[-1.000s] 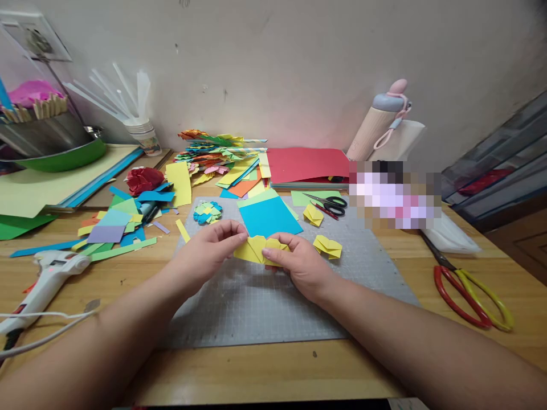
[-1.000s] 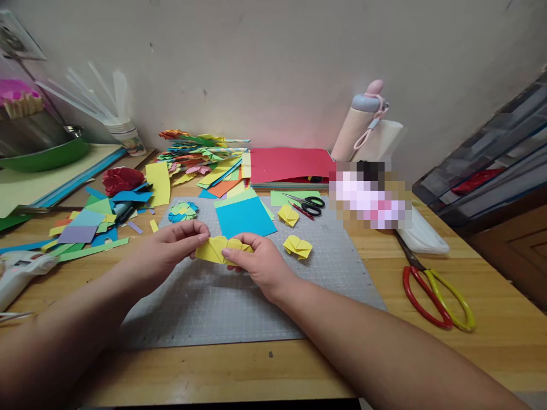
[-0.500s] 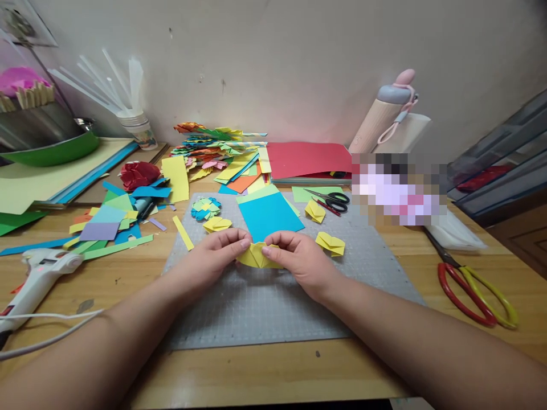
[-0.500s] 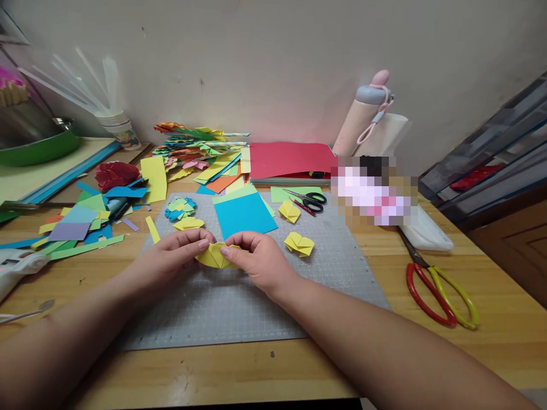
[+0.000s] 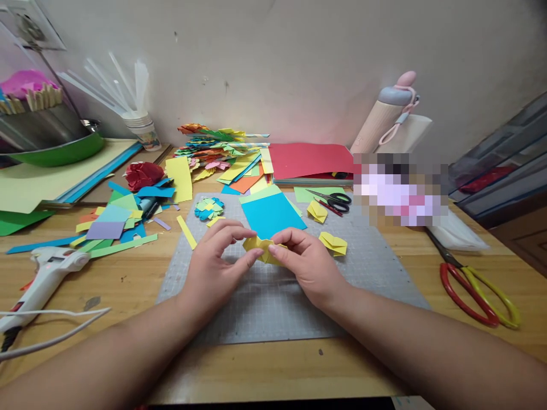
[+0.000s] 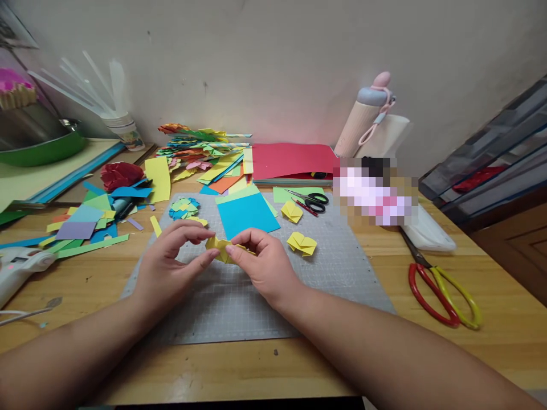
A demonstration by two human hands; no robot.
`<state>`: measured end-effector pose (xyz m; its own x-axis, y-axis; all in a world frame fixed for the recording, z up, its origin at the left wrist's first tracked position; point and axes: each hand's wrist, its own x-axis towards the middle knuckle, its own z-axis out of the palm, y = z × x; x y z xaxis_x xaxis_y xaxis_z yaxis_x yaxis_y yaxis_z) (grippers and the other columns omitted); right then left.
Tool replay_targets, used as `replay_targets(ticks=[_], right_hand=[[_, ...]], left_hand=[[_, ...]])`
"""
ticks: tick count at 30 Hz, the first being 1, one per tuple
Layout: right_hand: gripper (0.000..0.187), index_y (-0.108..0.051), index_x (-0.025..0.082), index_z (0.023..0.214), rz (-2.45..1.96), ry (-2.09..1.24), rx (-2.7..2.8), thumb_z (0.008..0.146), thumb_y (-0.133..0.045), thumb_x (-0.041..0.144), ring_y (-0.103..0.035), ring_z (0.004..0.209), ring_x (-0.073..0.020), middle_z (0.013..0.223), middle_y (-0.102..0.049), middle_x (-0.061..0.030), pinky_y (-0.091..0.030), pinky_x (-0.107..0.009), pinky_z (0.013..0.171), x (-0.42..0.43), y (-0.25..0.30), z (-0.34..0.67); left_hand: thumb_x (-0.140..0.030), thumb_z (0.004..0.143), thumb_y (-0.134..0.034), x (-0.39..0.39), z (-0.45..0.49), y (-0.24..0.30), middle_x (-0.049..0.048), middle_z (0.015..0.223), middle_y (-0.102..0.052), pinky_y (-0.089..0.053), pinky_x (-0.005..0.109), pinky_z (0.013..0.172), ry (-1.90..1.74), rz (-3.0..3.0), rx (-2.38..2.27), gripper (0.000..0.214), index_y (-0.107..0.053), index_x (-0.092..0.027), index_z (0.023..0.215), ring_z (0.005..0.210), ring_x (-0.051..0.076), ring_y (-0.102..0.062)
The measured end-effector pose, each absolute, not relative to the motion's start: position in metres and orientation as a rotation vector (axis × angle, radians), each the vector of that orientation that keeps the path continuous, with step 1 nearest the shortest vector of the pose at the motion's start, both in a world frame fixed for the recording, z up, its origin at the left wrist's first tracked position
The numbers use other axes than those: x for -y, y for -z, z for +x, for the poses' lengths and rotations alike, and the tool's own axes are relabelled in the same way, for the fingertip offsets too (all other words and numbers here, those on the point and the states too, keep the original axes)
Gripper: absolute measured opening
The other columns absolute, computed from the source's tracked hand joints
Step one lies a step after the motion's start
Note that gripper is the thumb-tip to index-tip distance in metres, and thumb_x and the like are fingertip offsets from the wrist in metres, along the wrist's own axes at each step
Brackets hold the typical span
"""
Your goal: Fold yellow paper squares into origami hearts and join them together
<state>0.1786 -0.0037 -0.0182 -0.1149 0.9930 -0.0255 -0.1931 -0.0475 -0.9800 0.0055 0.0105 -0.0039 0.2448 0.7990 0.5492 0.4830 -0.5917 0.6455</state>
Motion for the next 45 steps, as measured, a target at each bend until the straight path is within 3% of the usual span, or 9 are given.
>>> replay_targets(ticks=[11,17,21,24,26,28,33,37,45], right_hand=[[0.007,-0.064,0.021,0.077,-0.900,-1.210,1.354,0.078,-0.067,0.027,-0.057,0.075,-0.0148,0.080,-0.063,-0.0011,-0.046,-0.031,0.069,0.009,0.017,0.179],[0.003,-0.064,0.024,0.083,-0.880,-0.963,1.536,0.080,-0.065,0.022,-0.059,0.089,-0.0178,0.089,-0.063,-0.0018,-0.045,-0.037,0.085,0.010,0.014,0.181],[0.037,-0.054,0.029,0.113,-0.973,-0.869,1.438,0.078,-0.066,0.025,-0.046,0.118,-0.0210,0.122,-0.053,-0.0031,-0.033,-0.041,0.103,0.011,0.015,0.181],[0.017,-0.054,0.025,0.097,-1.050,-1.165,1.077,0.085,-0.057,0.036,-0.056,0.094,-0.0184,0.101,-0.056,-0.0030,-0.050,-0.031,0.073,0.011,0.014,0.180],[0.027,-0.053,0.021,0.084,-1.025,-1.601,0.864,0.087,-0.049,0.048,-0.058,0.066,-0.0148,0.080,-0.055,-0.0020,-0.041,-0.022,0.043,0.011,0.011,0.178],[0.038,-0.054,0.018,0.080,-0.938,-1.997,0.761,0.086,-0.046,0.055,-0.054,0.050,-0.0115,0.070,-0.055,-0.0018,-0.030,-0.018,0.033,0.010,0.010,0.176],[0.029,-0.059,0.013,0.073,-0.881,-1.917,0.930,0.081,-0.060,0.041,-0.053,0.043,-0.0066,0.063,-0.060,-0.0015,-0.029,-0.015,0.033,0.009,0.014,0.174],[0.025,-0.056,0.016,0.076,-1.016,-1.682,1.106,0.081,-0.060,0.040,-0.054,0.043,-0.0076,0.064,-0.063,-0.0004,-0.035,-0.017,0.035,0.008,0.019,0.176],[0.023,-0.055,0.018,0.083,-1.034,-1.560,1.299,0.084,-0.056,0.041,-0.054,0.049,-0.0080,0.069,-0.059,0.0010,-0.037,-0.018,0.037,0.007,0.024,0.177]], left_hand=[[-0.011,0.077,-0.066,-0.005,0.005,0.004,0.0005,0.081,-0.061,-0.049,0.025,0.068,-1.392,2.209,-0.986,0.008,-0.064,-0.018,0.079,0.073,0.011,-0.060],[-0.005,0.077,-0.063,-0.004,0.004,-0.001,0.0003,0.078,-0.060,-0.049,0.025,0.064,-1.413,2.288,-0.837,0.013,-0.060,-0.018,0.076,0.071,0.011,-0.059],[-0.002,0.075,-0.063,-0.007,0.001,-0.004,0.0006,0.077,-0.059,-0.048,0.026,0.063,-1.463,2.444,-0.745,0.017,-0.056,-0.017,0.075,0.069,0.011,-0.058],[0.000,0.073,-0.065,-0.012,-0.004,-0.005,0.0013,0.076,-0.060,-0.048,0.030,0.065,-1.472,2.580,-0.740,0.020,-0.053,-0.017,0.074,0.069,0.013,-0.057],[-0.001,0.073,-0.067,-0.016,-0.006,-0.006,0.0004,0.074,-0.061,-0.046,0.031,0.066,-1.458,2.694,-0.717,0.022,-0.052,-0.017,0.072,0.068,0.013,-0.056],[-0.004,0.074,-0.069,-0.018,-0.008,-0.006,-0.0001,0.074,-0.063,-0.045,0.032,0.069,-1.416,2.809,-0.670,0.020,-0.054,-0.017,0.071,0.069,0.013,-0.057],[-0.015,0.078,-0.069,-0.018,-0.009,-0.002,0.0015,0.085,-0.064,-0.043,0.036,0.078,-1.248,2.875,-0.674,0.010,-0.064,-0.023,0.082,0.082,0.017,-0.057],[-0.021,0.080,-0.065,-0.019,-0.005,0.004,0.0016,0.085,-0.056,-0.047,0.028,0.067,-1.221,2.152,-0.932,0.007,-0.063,-0.022,0.087,0.074,0.014,-0.056],[-0.039,0.077,-0.065,-0.023,0.001,0.001,-0.0045,0.050,-0.053,-0.037,0.020,0.048,-0.758,1.379,-1.051,0.025,-0.060,-0.015,0.072,0.046,0.008,-0.045]])
